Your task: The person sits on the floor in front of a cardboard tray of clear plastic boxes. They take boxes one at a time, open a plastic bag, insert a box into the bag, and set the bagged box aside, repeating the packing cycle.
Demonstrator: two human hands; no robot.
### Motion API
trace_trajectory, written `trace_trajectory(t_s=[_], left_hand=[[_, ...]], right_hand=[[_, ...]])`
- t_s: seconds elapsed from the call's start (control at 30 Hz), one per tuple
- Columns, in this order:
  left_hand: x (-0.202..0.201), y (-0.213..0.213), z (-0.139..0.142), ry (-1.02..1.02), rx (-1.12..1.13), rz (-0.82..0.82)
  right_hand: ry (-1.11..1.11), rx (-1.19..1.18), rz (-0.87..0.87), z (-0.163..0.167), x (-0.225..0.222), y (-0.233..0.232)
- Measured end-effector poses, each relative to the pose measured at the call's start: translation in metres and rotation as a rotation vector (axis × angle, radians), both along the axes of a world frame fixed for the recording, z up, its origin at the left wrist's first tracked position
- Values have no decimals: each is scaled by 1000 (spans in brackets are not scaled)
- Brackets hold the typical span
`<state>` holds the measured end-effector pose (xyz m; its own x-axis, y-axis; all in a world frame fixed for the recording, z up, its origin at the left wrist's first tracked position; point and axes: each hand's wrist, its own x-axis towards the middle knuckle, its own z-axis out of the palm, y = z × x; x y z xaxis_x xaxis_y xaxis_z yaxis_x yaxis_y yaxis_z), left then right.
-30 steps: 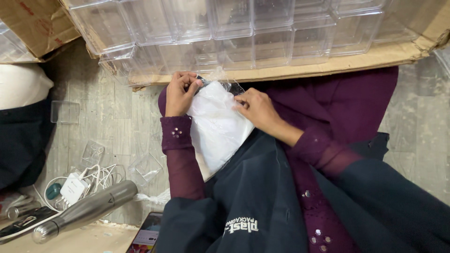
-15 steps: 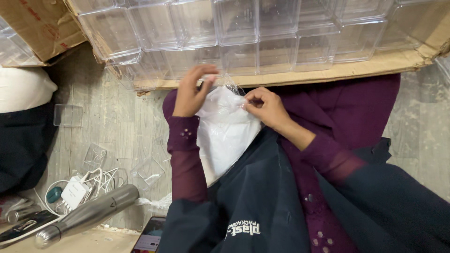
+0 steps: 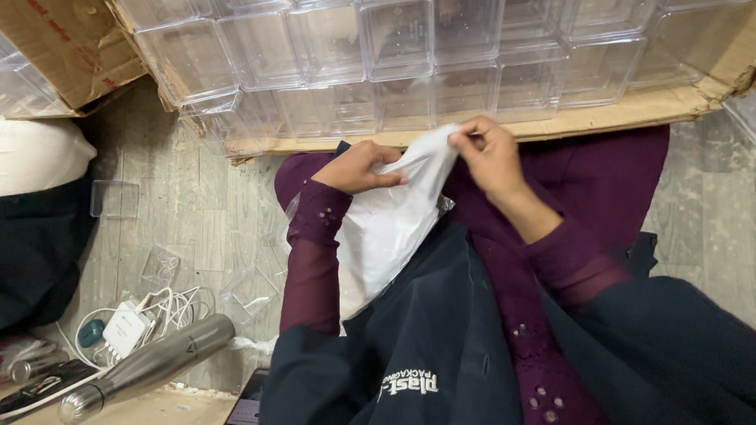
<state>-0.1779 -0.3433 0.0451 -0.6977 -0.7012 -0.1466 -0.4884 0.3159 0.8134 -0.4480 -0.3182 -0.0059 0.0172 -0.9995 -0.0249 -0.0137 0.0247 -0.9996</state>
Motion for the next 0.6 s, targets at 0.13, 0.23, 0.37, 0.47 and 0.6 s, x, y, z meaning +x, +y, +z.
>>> trace_trajectory(t_s=[0.13, 0.23, 0.37, 0.47, 0.6], left_hand=[[2, -2, 1, -23, 8, -30], [3, -1, 8, -176, 67, 8], [27, 16, 32, -305, 133, -29], [51, 37, 54, -329, 208, 24], [56, 38, 70, -107, 31, 271]], right_hand=[[-121, 211, 311, 13, -13, -11], [37, 202, 427, 22, -16, -19], [-68, 203, 205, 48, -47, -49], [-175, -59, 23, 79, -94, -71], [17, -577, -130, 117, -118, -66]])
